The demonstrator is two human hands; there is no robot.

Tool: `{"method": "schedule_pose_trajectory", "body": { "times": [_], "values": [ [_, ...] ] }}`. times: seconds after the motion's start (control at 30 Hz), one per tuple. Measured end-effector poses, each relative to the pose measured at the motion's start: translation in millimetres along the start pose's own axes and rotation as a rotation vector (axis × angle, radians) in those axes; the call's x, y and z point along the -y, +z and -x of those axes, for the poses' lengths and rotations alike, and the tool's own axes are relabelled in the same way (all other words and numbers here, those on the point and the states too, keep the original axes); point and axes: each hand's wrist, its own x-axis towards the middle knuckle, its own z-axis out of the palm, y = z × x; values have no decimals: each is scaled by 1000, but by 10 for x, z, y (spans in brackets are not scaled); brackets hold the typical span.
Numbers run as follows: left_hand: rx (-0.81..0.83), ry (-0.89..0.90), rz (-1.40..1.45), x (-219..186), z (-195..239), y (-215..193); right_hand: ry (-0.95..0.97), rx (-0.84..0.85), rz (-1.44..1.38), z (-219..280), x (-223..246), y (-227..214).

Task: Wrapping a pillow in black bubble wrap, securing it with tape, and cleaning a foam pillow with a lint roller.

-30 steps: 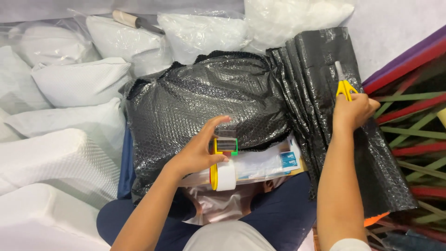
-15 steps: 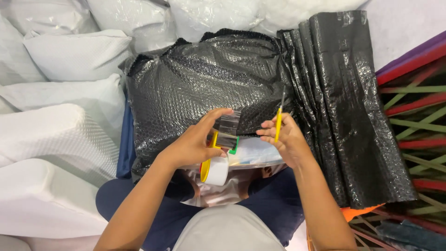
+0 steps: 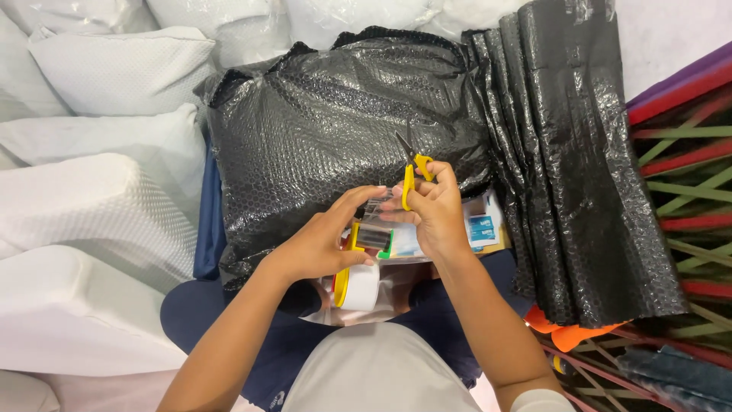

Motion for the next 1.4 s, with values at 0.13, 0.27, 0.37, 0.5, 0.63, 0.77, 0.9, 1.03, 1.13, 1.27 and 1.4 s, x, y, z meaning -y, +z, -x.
{"method": "schedule_pose_trajectory", "body": {
  "times": [0.13,0.27,0.37,0.5,0.63,0.77,0.9,1.03,1.13,1.27,1.4],
  "values": [
    [-4,19,1,87,45,5,-3,2,38,22,-4,55],
    [-11,58,8,55,89,-28,6,10,64,19,-6,93],
    [-16,77,-1,45,110,-47,9,28,82,-4,-34,103],
    [-20,62,-6,32,135,-58,50,90,78,-1,-26,77],
    [-24,45,-5,165,164,-74,120,255,13,-59,-97,-98],
    [-19,-7,-12,219,214,-107,153,237,212,-47,-27,-285],
    [-29,-35,-15,207,265,-155,230,397,583,-133,-192,-840],
    [-17,-50,-10,212,307,-143,339,568,649,-83,-109,-943],
    [9,-55,-12,188,312,-131,465,660,634,-176,-58,-1029],
    [33,-60,-23,175,330,-136,553,786,721,-292,22,-985],
    [45,-52,-27,180,352,-118,564,826,777,-358,64,-931]
  ]
}}
